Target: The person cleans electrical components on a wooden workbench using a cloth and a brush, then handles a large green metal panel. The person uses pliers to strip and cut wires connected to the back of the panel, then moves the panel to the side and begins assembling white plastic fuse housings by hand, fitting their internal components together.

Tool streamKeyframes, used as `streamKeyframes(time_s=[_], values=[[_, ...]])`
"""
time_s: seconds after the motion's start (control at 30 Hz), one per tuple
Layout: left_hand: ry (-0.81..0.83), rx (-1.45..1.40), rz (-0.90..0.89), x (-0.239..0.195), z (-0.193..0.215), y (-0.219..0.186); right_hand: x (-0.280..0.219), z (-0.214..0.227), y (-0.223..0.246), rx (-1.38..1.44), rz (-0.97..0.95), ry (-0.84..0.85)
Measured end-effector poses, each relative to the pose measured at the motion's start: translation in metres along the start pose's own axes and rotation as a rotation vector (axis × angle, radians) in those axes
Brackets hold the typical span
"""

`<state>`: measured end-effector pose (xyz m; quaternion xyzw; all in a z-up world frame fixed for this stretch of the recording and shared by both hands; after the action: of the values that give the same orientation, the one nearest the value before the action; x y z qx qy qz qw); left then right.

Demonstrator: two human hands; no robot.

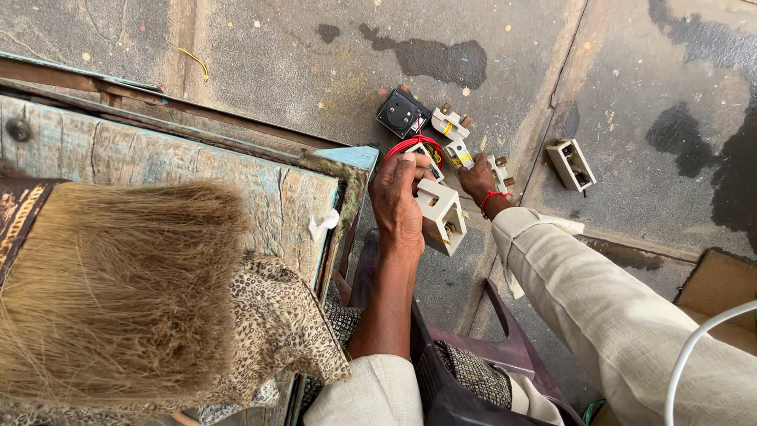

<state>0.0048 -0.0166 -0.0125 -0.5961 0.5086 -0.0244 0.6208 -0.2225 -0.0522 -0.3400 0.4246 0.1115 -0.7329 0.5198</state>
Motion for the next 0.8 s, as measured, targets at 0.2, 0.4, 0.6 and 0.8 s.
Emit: streamKeyframes(time_s=[0.2, 0.4, 0.6, 0.8], values=[[-0.01, 0.015, 0.002, -0.002, 0.0, 0.002, -0.001, -0.006, 0.001, -0.01, 0.019, 0.136], [-0.013, 0.014, -0.001, -0.006, 0.0, -0.005, -0.013, -0.003, -0.007, 0.239, -0.15, 0.369], [0.051, -0.012, -0.026, -0.014, -0.006, -0.01, -0.023, 0.028, 0.03, -0.468, 0.203, 0.302], [0.23, -0.102, -0.207, -0.052, -0.033, -0.054, -0.122, 0.149, 0.179, 0.146, 0.87, 0.467]])
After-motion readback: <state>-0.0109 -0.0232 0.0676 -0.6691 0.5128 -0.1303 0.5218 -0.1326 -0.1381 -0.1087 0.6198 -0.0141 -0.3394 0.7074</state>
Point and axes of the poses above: each hand's wrist, its own x-axis towards the middle knuckle, its own z-axis out of the back of the hand, y = z × x, the point moved 2 cm from there along x, towards the middle knuckle, and after that the axes turned 3 degrees about -z, right-handed, at the moved point
